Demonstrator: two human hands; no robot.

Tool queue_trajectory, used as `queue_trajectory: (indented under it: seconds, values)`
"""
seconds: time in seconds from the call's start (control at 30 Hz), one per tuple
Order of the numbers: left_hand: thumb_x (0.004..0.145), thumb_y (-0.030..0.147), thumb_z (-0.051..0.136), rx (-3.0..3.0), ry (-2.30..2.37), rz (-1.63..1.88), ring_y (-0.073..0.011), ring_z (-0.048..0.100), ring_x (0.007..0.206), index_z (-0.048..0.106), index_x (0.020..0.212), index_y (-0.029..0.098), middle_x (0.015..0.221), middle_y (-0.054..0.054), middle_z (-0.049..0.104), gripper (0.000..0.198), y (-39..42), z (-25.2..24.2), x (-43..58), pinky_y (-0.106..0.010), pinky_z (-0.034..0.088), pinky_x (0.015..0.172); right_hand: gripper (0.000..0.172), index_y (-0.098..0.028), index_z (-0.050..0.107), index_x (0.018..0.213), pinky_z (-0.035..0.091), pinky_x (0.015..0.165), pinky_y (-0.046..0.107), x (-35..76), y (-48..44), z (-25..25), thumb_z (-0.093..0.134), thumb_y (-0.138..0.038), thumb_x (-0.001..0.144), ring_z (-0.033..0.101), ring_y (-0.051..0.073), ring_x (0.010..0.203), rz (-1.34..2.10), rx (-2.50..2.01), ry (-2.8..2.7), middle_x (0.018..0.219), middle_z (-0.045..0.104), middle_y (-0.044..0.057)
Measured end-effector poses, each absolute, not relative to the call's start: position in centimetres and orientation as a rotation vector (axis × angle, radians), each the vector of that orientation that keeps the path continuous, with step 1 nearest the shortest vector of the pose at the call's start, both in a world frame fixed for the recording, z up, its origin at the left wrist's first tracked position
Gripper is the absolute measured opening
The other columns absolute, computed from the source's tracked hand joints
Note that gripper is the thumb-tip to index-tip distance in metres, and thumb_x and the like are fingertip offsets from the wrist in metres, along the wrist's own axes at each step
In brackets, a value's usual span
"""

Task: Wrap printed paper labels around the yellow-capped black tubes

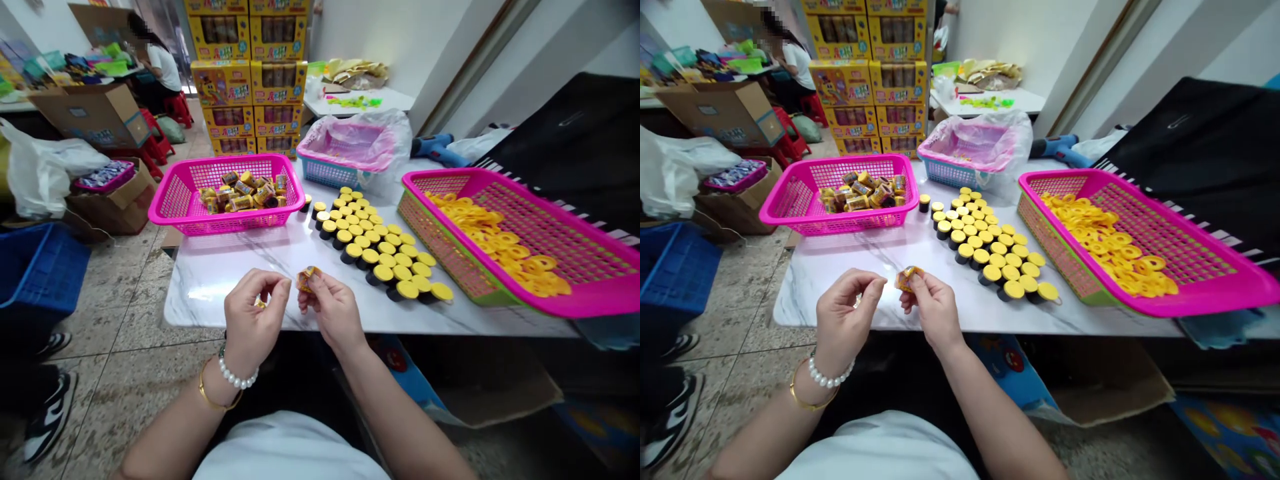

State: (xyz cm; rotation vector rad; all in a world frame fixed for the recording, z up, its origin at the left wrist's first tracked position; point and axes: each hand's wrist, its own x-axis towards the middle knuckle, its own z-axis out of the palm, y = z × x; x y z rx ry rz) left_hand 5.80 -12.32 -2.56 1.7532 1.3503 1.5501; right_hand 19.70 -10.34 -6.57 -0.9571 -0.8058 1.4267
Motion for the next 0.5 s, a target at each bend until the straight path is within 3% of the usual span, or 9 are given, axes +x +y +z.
queue_trajectory:
  seconds: [0.23,0.4,0.5]
  values:
    - [0.087,0.016,0.069,1.877,1.371,1.610,-0.0100,0.058,0.065,0.076,0.091,0.018,0.073,0.000,0.067,0.008,-12.2,-2.7,6.5,-0.023,0.046,0.062,0.030,-0.017,0.077,0.088,0.047,0.053,0.023,19.2,-11.2,-6.7,0.072,-0.047,0.086,0.055,0.010,0.057,1.333,-0.976,-0.959,0.068,0.067,0.001]
    - [0.087,0.021,0.070,1.748,1.468,1.575,-0.0090,0.054,0.061,0.069,0.078,0.017,0.069,0.001,0.064,0.010,-12.4,-3.2,5.9,-0.022,0.044,0.059,0.027,-0.018,0.075,0.084,0.048,0.056,0.025,18.8,-11.6,-6.6,0.073,-0.045,0.084,0.055,0.010,0.056,1.309,-0.984,-0.962,0.068,0.067,0.000]
    - [0.088,0.023,0.070,1.735,1.476,1.554,-0.0094,0.054,0.062,0.071,0.081,0.018,0.070,0.001,0.064,0.009,-12.7,-3.2,5.6,-0.022,0.045,0.061,0.027,-0.018,0.074,0.084,0.048,0.056,0.025,18.6,-11.7,-6.5,0.073,-0.045,0.083,0.056,0.011,0.056,1.298,-1.010,-0.977,0.066,0.066,0.000]
